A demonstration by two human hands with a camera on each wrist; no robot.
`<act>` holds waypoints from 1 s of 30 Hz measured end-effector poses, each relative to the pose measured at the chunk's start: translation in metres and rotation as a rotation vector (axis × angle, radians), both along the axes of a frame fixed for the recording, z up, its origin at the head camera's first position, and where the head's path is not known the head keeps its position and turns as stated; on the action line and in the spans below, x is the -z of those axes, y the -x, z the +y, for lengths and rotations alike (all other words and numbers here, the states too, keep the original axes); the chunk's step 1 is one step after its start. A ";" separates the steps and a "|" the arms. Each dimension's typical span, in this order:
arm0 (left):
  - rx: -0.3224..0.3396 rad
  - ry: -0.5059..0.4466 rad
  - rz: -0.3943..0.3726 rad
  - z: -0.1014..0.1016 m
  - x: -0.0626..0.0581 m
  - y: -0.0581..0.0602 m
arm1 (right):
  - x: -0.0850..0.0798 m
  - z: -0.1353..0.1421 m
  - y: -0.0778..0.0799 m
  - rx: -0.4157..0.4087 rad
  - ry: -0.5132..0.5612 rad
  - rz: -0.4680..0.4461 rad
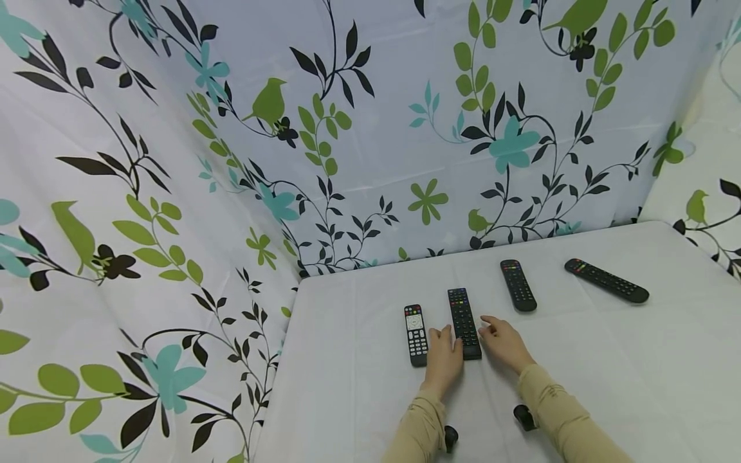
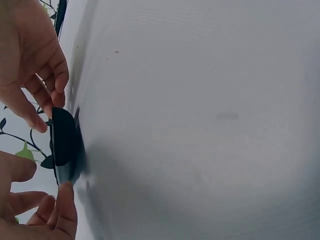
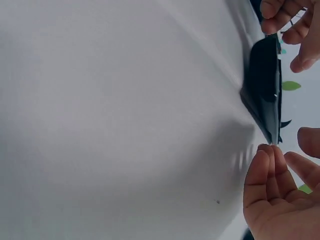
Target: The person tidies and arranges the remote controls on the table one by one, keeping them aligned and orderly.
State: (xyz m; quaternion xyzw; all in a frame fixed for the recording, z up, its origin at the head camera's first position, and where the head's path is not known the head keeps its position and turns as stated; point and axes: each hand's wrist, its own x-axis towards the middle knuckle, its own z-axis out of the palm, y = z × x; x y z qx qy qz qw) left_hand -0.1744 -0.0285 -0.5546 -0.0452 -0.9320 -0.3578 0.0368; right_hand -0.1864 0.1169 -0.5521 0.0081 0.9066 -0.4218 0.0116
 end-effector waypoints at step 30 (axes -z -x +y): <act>0.159 -0.185 -0.135 0.092 -0.044 0.053 | -0.023 0.103 0.040 0.264 -0.009 0.020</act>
